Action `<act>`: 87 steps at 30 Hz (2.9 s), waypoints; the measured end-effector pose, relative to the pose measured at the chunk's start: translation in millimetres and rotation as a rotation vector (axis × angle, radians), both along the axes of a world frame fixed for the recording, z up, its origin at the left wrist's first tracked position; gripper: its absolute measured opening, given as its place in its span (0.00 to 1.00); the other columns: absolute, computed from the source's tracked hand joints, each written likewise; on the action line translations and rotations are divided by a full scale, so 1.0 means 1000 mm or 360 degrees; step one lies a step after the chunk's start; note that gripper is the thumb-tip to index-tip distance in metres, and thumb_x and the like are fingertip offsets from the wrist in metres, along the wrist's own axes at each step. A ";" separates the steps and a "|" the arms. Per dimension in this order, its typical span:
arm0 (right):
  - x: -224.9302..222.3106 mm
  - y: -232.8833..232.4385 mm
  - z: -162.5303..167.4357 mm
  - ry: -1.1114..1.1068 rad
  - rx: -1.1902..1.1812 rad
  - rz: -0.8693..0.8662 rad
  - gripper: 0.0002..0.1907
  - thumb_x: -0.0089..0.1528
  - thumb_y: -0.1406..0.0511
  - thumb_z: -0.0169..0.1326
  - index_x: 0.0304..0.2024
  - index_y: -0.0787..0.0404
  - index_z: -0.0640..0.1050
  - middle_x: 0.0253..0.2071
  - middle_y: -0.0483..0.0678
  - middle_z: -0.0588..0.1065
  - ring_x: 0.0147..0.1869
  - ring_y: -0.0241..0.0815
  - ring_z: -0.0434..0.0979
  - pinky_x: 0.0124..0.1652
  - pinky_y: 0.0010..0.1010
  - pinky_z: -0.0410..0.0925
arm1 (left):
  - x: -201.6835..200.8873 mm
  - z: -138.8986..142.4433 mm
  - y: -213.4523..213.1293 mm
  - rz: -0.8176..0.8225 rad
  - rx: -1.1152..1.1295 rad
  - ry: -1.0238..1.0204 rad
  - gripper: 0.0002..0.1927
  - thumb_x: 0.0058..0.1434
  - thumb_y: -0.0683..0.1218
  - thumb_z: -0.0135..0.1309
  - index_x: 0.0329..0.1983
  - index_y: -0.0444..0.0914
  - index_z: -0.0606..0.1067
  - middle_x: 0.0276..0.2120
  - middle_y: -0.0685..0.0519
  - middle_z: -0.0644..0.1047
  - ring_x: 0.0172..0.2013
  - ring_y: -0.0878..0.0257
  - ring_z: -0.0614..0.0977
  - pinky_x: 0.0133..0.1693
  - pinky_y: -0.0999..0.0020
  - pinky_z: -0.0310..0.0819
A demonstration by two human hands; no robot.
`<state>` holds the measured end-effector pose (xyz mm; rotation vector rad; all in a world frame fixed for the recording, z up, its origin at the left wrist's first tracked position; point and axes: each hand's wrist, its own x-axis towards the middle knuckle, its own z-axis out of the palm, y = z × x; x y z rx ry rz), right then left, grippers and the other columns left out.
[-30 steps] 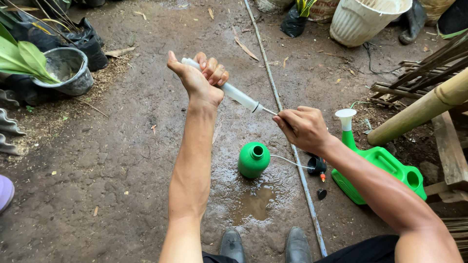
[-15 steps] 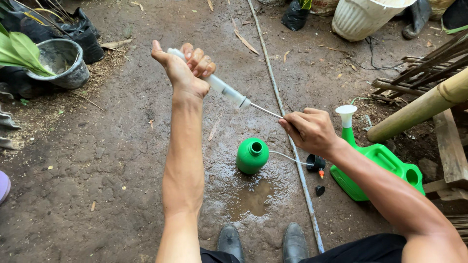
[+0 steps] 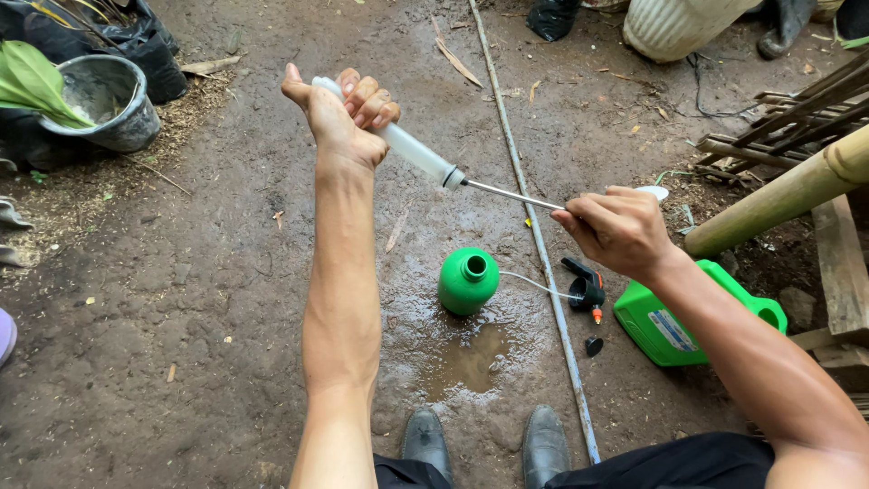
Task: The person sits on the ground and repairs a pump sprayer. They unscrew the pump handle from the green tank, pull out the internal tube and wand, separate the plunger and hose parts, then reassemble the pump unit and screw the handle back onto the tank.
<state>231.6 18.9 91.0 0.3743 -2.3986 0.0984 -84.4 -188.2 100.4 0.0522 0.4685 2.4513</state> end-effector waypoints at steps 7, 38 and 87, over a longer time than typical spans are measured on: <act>0.005 0.009 0.003 0.0003 0.0002 -0.0038 0.12 0.63 0.64 0.66 0.29 0.59 0.77 0.22 0.45 0.73 0.22 0.43 0.68 0.25 0.36 0.62 | -0.002 -0.001 0.003 -0.0119 0.0083 0.0022 0.41 0.59 0.81 0.27 0.20 0.41 0.56 0.13 0.59 0.50 0.14 0.67 0.48 0.19 0.68 0.45; 0.000 -0.046 0.016 -0.0441 -0.1539 0.0074 0.09 0.71 0.67 0.54 0.52 0.63 0.73 0.26 0.39 0.61 0.28 0.27 0.56 0.28 0.23 0.55 | 0.076 0.040 -0.006 0.0029 0.0503 0.0539 0.30 0.73 0.68 0.40 0.24 0.43 0.58 0.14 0.62 0.51 0.12 0.72 0.50 0.17 0.73 0.46; -0.038 -0.090 0.037 -0.0023 -0.0826 -0.0284 0.10 0.63 0.67 0.54 0.27 0.64 0.71 0.21 0.53 0.68 0.23 0.48 0.72 0.27 0.40 0.64 | 0.106 0.067 -0.003 0.0624 0.0202 0.0649 0.27 0.72 0.65 0.42 0.25 0.44 0.56 0.15 0.60 0.50 0.15 0.69 0.47 0.18 0.67 0.45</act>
